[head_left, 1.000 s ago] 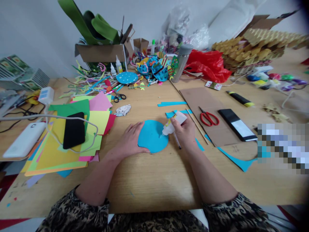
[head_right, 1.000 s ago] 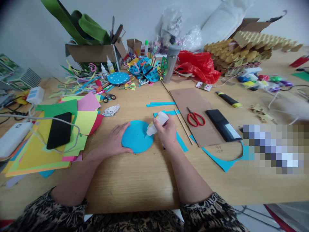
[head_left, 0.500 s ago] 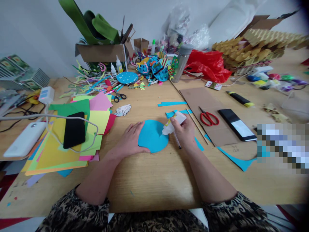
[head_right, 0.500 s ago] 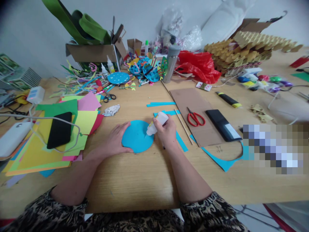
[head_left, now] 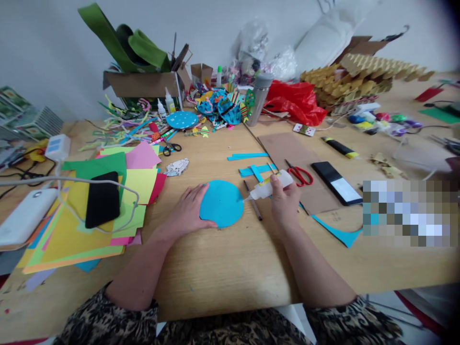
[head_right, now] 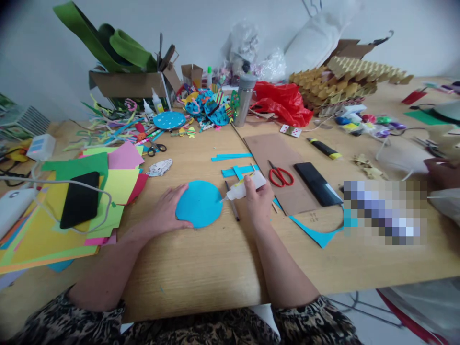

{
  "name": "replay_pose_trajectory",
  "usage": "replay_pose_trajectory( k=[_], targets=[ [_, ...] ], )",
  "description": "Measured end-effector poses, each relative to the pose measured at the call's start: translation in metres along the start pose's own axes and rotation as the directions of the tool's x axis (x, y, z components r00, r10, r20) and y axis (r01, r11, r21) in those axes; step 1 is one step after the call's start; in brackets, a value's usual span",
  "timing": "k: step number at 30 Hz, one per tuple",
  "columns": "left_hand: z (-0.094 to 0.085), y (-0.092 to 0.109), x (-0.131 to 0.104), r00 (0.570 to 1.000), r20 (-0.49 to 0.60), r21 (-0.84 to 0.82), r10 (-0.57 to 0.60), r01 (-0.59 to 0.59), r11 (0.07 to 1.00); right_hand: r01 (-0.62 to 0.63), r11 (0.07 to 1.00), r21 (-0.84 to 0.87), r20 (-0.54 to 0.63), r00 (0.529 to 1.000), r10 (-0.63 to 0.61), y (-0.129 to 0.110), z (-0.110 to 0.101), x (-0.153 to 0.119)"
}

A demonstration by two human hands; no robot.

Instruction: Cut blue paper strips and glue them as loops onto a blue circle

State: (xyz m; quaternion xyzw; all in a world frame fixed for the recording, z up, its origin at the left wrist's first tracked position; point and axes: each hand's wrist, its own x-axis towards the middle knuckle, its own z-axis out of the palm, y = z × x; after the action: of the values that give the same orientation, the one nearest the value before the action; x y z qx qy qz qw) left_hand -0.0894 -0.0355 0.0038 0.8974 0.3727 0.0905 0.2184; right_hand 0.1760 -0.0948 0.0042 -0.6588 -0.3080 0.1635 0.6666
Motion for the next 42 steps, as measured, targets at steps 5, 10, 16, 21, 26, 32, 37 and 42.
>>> replay_pose_trajectory(
  k=[5, 10, 16, 21, 26, 32, 37, 42],
  targets=[
    [0.0015, -0.0019, 0.0001, 1.000, 0.001, 0.008, 0.012, -0.012, 1.000, 0.143, 0.985, -0.097, 0.037, 0.989, -0.140, -0.0065, 0.0005, -0.0080],
    [0.0014, -0.0015, -0.0002, 1.000, -0.005, 0.008, 0.014, -0.014, 1.000, 0.155, 0.981, -0.116, 0.065, 0.987, -0.148, -0.0063, 0.0000, -0.0082],
    [0.0030, -0.0034, 0.0001, 1.000, -0.013, 0.012, 0.014, -0.014, 1.000, 0.174, 0.975, -0.138, 0.101, 0.982, -0.161, -0.0086, 0.0005, -0.0092],
    [0.0028, -0.0025, 0.0006, 1.000, 0.000, 0.004, -0.009, 0.009, 1.000, 0.167, 0.978, -0.126, 0.121, 0.981, -0.151, -0.0071, 0.0007, -0.0087],
    [0.0023, -0.0020, -0.0003, 1.000, -0.013, 0.009, 0.008, -0.008, 1.000, 0.180, 0.975, -0.134, 0.101, 0.981, -0.167, -0.0026, 0.0016, -0.0073],
    [0.0022, -0.0027, -0.0002, 1.000, -0.002, 0.013, 0.016, -0.016, 1.000, 0.170, 0.978, -0.124, 0.110, 0.981, -0.157, -0.0015, -0.0001, -0.0069],
    [0.0016, -0.0021, -0.0001, 1.000, 0.001, 0.004, 0.015, -0.015, 1.000, 0.142, 0.984, -0.110, 0.116, 0.985, -0.130, -0.0026, 0.0005, -0.0081],
    [0.0022, -0.0027, 0.0001, 1.000, -0.002, 0.020, 0.014, -0.014, 1.000, 0.160, 0.978, -0.135, 0.110, 0.983, -0.145, -0.0031, 0.0027, -0.0082]
  ],
)
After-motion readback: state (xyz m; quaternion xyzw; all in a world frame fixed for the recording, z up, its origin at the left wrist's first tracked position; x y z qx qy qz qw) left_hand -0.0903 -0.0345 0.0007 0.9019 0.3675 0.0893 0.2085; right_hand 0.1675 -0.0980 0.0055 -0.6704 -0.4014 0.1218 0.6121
